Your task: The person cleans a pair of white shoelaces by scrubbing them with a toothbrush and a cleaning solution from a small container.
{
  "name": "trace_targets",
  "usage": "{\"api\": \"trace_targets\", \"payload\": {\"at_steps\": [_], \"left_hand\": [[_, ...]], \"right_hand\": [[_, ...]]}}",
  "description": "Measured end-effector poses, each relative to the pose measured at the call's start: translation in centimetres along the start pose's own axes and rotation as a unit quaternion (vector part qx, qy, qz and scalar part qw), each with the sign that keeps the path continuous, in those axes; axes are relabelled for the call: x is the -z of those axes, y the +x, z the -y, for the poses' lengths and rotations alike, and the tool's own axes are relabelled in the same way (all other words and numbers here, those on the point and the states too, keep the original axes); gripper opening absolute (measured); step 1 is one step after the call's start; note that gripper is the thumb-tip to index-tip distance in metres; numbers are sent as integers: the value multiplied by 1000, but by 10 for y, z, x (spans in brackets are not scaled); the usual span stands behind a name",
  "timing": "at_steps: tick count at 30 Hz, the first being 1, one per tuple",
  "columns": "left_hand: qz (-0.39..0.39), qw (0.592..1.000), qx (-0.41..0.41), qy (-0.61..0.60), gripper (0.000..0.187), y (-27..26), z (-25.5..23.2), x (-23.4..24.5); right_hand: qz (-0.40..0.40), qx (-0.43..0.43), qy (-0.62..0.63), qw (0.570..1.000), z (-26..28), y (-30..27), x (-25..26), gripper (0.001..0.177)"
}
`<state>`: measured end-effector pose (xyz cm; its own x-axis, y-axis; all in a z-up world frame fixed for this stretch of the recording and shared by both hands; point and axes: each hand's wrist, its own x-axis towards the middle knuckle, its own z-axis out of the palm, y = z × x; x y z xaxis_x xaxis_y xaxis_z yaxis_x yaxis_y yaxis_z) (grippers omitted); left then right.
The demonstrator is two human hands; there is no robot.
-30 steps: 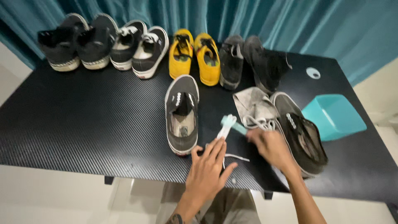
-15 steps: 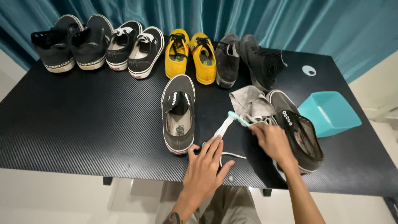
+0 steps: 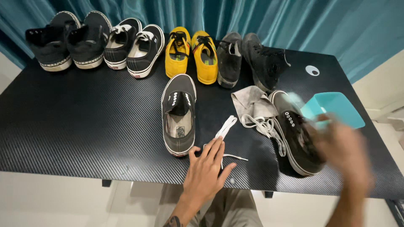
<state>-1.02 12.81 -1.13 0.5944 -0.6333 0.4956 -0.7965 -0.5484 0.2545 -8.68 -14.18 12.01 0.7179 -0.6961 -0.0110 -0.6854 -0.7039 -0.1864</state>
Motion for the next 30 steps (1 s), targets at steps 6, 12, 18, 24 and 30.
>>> {"api": "trace_targets", "payload": {"at_steps": [6, 12, 18, 24, 30], "left_hand": [[19, 1000, -18, -7, 66, 0, 1, -3], [59, 996, -40, -49, 70, 3, 0, 3], [65, 995, -33, -64, 69, 4, 0, 3], [74, 996, -11, -48, 67, 2, 2, -3], [55, 998, -13, -26, 67, 2, 0, -3]], "right_hand": [[-138, -71, -272, 950, -119, 106, -10, 32], [57, -52, -281, 956, -78, 154, -25, 31], [29, -50, -288, 956, -67, 139, -14, 33], [-218, 8, -282, 934, -107, 77, -18, 29], [-101, 63, 116, 986, -6, -17, -16, 31]]}}
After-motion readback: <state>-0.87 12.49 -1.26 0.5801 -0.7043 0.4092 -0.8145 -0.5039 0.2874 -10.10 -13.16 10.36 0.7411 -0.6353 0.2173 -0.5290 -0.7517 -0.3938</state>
